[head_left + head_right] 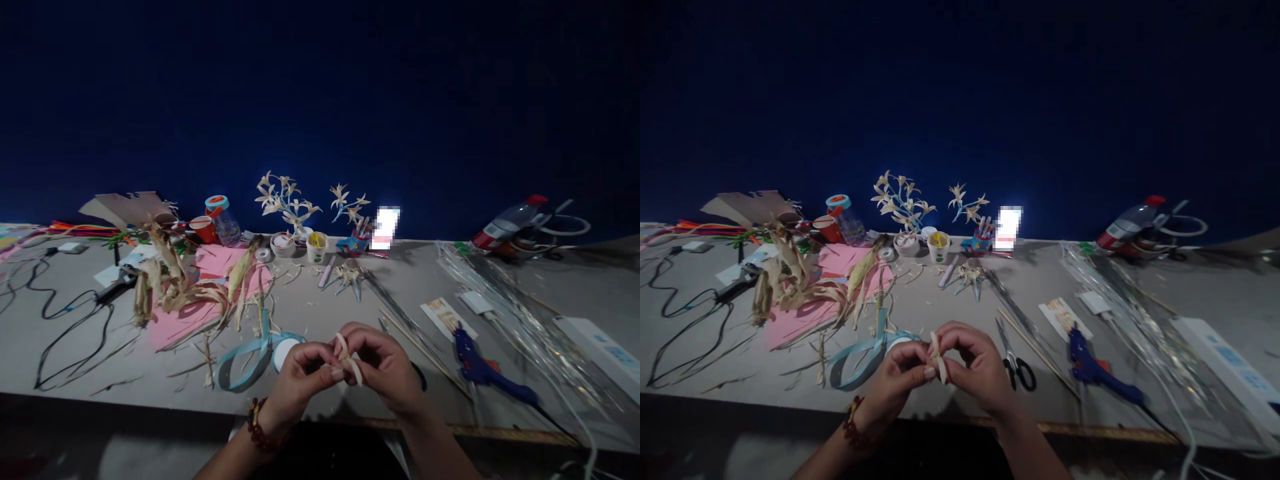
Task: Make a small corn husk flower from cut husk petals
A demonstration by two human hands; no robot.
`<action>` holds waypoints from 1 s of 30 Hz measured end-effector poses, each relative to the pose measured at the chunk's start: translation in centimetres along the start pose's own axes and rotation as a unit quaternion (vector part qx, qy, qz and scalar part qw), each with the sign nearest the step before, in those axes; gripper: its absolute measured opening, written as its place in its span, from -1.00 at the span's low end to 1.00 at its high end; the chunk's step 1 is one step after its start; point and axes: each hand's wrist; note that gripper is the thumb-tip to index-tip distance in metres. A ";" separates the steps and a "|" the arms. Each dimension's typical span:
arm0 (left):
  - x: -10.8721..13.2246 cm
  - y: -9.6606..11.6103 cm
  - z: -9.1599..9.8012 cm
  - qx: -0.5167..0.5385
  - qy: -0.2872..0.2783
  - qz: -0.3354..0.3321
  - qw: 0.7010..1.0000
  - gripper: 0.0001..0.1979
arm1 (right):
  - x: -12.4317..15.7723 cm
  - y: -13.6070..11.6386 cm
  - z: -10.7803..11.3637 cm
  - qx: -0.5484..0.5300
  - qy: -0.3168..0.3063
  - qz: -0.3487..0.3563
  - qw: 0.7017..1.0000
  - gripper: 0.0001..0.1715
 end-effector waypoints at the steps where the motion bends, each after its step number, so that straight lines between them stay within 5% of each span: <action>1: 0.0 0.0 0.0 0.004 0.001 0.002 1.000 -0.82 | 0.0 0.1 0.0 -0.001 0.002 -0.001 1.000 -0.82; 10: 0.2 -0.3 0.0 0.024 -0.005 0.019 1.000 -0.77 | 0.2 0.5 0.7 0.018 -0.022 0.010 1.000 -0.80; 30: -0.1 0.2 -0.7 0.119 0.002 0.032 0.992 -0.81 | 0.8 1.4 0.3 0.037 0.037 -0.005 0.999 -0.83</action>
Point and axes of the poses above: each hand's wrist, its own x-axis away from the middle knuckle, its own z-axis out of the back of the hand, y = z × x, and after that the axes turned 7 degrees about x, right-handed
